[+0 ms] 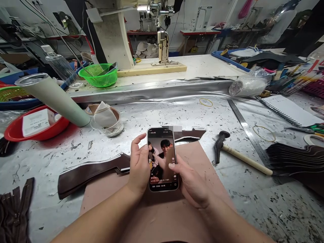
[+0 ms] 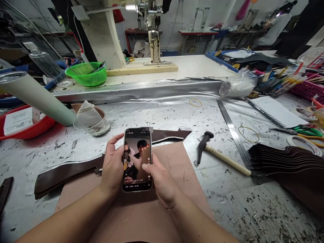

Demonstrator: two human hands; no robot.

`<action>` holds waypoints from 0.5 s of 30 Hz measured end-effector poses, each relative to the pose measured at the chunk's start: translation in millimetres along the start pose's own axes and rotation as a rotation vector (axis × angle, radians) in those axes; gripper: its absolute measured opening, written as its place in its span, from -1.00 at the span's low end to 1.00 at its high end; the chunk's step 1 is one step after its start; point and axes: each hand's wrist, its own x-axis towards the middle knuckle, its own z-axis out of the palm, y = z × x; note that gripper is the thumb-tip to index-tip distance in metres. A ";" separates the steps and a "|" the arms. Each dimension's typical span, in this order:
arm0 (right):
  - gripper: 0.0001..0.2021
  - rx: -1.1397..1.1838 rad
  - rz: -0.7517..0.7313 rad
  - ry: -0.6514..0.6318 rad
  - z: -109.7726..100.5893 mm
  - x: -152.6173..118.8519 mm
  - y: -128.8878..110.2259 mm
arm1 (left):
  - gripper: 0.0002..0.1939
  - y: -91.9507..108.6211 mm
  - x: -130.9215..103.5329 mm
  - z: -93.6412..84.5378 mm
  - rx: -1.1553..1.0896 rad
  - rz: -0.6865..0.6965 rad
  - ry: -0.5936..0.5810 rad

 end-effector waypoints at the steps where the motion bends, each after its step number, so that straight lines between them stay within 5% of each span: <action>1: -0.56 -0.004 -0.006 0.000 -0.5 -0.1 0.3 | -0.70 -0.4 0.1 -0.2 0.000 0.003 -0.003; 15: -0.54 -0.156 0.020 0.102 -3.0 0.8 0.3 | -0.67 -1.2 0.2 -1.9 0.051 -0.016 -0.002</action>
